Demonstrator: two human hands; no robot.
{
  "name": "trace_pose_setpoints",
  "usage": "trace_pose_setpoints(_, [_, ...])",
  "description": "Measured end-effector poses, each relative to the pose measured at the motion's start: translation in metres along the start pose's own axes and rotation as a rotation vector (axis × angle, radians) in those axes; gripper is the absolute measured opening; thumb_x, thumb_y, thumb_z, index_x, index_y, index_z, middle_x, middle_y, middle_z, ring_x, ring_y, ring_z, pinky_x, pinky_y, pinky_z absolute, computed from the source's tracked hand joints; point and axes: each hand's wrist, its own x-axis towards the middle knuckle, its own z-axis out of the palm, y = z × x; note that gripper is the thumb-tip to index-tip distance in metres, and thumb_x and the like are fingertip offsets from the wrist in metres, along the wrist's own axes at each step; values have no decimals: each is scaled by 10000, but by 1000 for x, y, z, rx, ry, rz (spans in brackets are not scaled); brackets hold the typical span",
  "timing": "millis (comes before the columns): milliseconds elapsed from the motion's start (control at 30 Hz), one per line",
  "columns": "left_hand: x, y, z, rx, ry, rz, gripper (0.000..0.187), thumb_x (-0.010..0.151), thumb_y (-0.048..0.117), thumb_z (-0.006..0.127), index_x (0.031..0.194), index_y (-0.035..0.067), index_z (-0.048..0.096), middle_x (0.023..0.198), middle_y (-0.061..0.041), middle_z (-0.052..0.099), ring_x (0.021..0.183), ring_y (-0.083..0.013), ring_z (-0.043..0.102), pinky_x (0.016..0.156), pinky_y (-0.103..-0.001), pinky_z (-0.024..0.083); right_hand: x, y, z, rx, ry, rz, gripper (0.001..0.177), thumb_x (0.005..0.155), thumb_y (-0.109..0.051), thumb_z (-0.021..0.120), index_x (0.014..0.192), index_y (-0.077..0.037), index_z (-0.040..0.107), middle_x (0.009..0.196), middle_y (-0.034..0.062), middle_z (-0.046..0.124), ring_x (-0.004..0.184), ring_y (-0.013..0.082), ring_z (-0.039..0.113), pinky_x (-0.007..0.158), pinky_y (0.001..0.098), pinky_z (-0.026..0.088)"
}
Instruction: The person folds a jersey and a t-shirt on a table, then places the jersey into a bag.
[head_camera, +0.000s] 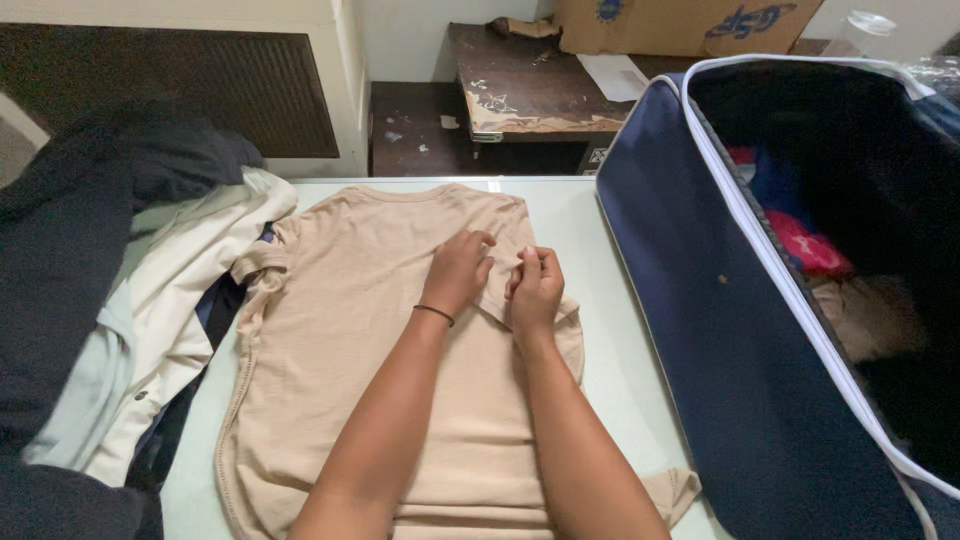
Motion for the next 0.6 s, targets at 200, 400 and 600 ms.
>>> trace_pose_setpoints(200, [-2, 0, 4, 55, -37, 7, 115, 905, 157, 704, 1019, 140, 710, 989, -64, 646, 1012, -277, 633, 917, -445, 473, -11, -23, -28, -63, 14, 89, 208, 1066, -227, 516, 944, -65, 567, 609, 0, 490, 483, 92, 465, 434, 257, 396])
trace_pose_setpoints(400, [-4, 3, -1, 41, -26, 16, 80, 904, 147, 696, 967, 130, 742, 960, -58, 639, 982, -259, 634, 906, -435, 470, -24, -41, -46, -197, 111, 69, 211, 1056, -220, 529, 920, -67, 579, 611, -2, 516, 494, 93, 492, 452, 256, 412])
trace_pose_setpoints(600, [-3, 0, 2, 39, 3, 31, 108, 895, 144, 703, 988, 118, 751, 970, -67, 640, 960, -263, 633, 885, -437, 472, -27, -54, -49, -601, 255, -84, 243, 1042, -231, 566, 918, -31, 626, 656, 58, 600, 572, 143, 560, 549, 313, 467])
